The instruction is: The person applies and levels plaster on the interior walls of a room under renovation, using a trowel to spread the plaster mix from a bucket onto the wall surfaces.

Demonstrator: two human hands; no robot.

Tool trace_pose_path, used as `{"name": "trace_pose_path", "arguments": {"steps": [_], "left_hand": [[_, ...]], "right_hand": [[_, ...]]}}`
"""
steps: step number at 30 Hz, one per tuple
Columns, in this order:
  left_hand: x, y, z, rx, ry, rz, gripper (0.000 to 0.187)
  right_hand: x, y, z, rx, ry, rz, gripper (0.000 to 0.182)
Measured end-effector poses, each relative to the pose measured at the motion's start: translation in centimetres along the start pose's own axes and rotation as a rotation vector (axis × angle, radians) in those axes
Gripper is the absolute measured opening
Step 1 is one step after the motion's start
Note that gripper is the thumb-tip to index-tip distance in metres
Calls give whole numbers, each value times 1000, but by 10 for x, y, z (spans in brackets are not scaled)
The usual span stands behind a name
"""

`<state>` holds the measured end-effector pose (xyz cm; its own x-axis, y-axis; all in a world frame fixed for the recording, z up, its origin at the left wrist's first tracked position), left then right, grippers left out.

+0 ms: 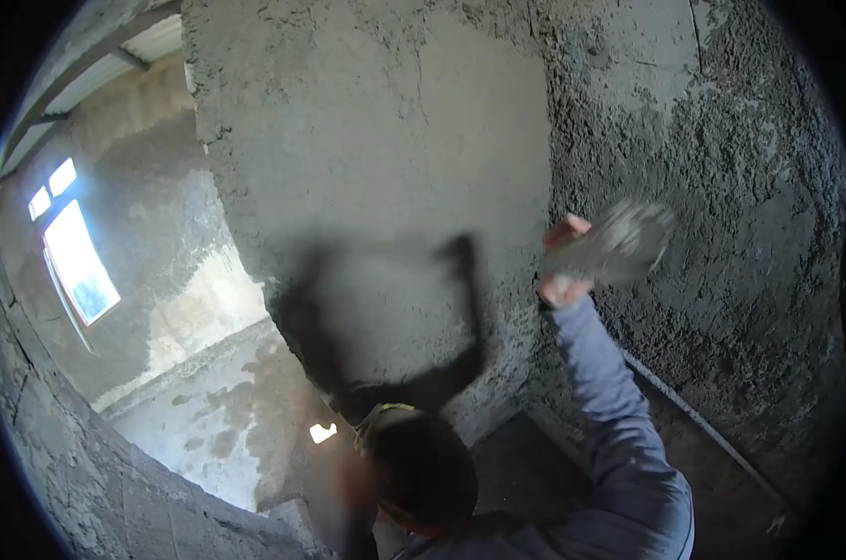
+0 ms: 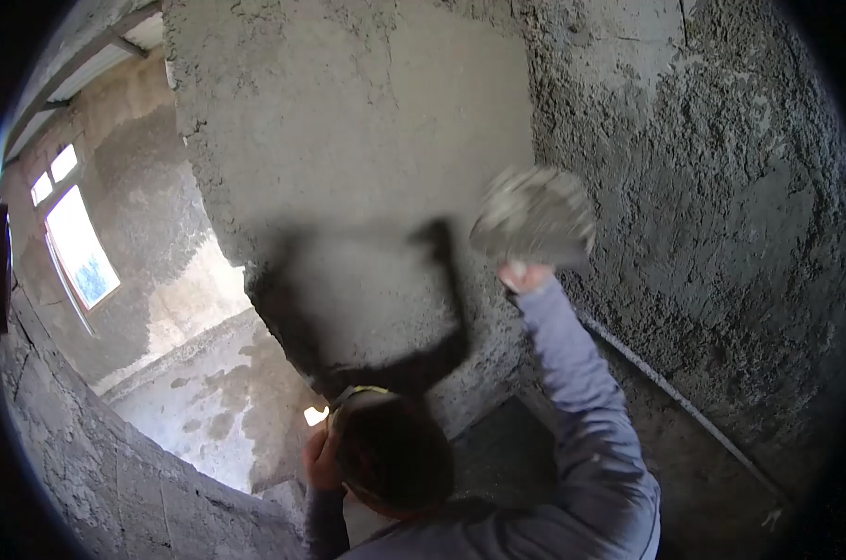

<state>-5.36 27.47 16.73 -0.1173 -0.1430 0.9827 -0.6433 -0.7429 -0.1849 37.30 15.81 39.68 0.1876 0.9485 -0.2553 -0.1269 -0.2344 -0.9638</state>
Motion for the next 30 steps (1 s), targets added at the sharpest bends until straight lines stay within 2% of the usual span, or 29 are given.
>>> {"name": "trace_pose_path", "arguments": {"steps": [2, 4, 5, 7, 9, 10, 11, 14, 16, 17, 19, 20, 22, 25, 27, 28, 29, 30], "left_hand": [[-5, 14, -21, 70, 218, 64, 27], [-20, 24, -48, 136, 145, 108, 29], [-21, 28, -60, 208, 81, 134, 30], [-12, 35, -59, 196, 72, 116, 31], [-12, 39, -67, 175, 43, 86, 35], [-19, 43, -76, 183, -18, 68, 35], [-24, 43, -79, 192, -71, 54, 35], [-11, 40, -75, 224, -85, 35, 34], [-14, 36, -73, 249, -115, 13, 33], [-15, 35, -75, 282, -146, -3, 32], [-34, 29, -81, 266, -153, -10, 31], [-41, 27, -80, 251, -155, -18, 30], [-38, 22, -65, 233, -196, -85, 30], [-45, 10, -52, 212, -358, -158, 34], [-59, 8, -43, 194, -488, -207, 38], [-66, 3, -33, 179, -395, -191, 37], [-67, -3, -22, 164, -298, -170, 37], [-57, -8, -9, 140, -408, -96, 35]], "right_hand": [[8, -43, 20, 208, 150, -317, 45], [28, -99, 39, 289, 388, -345, 42], [45, -125, 43, 272, 597, -218, 43], [123, -155, 36, 242, 313, 330, 39], [146, -122, 46, 338, 121, 356, 47], [138, -93, 50, 335, 162, 383, 55], [136, -58, 54, 258, 165, 381, 58], [142, 117, 53, 334, -7, 644, 63], [135, 301, 39, 620, -134, 1083, 52], [101, 403, 27, 660, 13, 1236, 49], [-25, 567, 10, 345, 828, 1524, 41], [-76, 625, 15, 250, 1029, 1629, 38], [-183, 708, 35, 226, 1112, 1815, 32], [-266, 754, 52, 176, 1124, 2005, 29], [-281, 767, 52, 75, 1157, 2011, 30], [-278, 783, 46, -30, 1210, 1920, 32], [-263, 843, 36, -270, 1367, 1636, 34], [-232, 877, 46, -632, 1693, 1057, 37]]}}
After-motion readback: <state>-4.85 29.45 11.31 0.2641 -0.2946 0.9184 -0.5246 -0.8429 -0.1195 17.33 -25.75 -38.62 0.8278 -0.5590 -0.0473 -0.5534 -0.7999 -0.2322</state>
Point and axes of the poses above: each hand's wrist, its own y-axis away from the middle knuckle, its own z-axis out of the palm, x = y × z, the point moved 10 cm from there along -y, towards the middle knuckle, and after that the axes turned 14 degrees about -x, right-handed, at the moved point
